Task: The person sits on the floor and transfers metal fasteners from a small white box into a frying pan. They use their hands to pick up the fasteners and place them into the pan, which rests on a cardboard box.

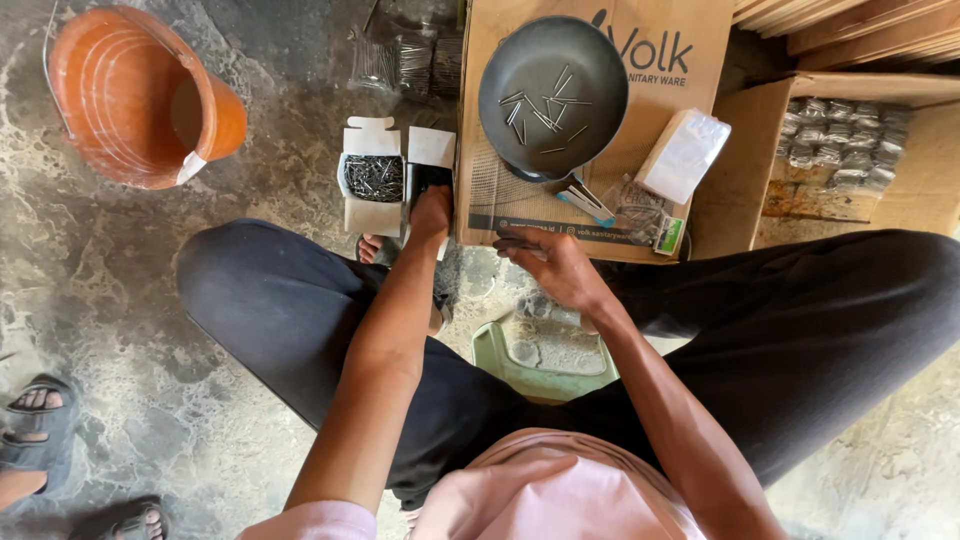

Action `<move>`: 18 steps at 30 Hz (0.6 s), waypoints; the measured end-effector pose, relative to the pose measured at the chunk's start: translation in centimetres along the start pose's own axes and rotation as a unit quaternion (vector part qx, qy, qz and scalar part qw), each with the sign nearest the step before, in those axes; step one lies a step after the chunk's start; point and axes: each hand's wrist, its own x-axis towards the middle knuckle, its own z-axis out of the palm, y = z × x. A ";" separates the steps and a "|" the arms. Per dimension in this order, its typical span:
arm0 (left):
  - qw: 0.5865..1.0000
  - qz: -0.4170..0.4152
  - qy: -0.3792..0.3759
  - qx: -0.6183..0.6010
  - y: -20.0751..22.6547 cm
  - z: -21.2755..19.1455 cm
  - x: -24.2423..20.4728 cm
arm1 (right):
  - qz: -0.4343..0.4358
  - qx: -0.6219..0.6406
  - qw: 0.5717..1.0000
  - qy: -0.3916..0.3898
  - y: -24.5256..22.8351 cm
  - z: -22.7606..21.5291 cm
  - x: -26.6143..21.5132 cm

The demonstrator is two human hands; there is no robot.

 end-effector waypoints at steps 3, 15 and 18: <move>1.000 -0.013 -0.017 0.021 1.5 -1.6 -0.9 | -0.026 0.000 1.000 -0.004 0.8 0.0 0.1; 0.996 -0.006 -0.035 0.079 3.3 -4.1 -2.7 | -0.031 -0.009 0.999 0.001 1.5 0.0 0.1; 0.997 -0.004 -0.033 0.076 3.0 -4.0 -2.5 | -0.024 -0.010 1.000 -0.005 1.4 0.0 0.1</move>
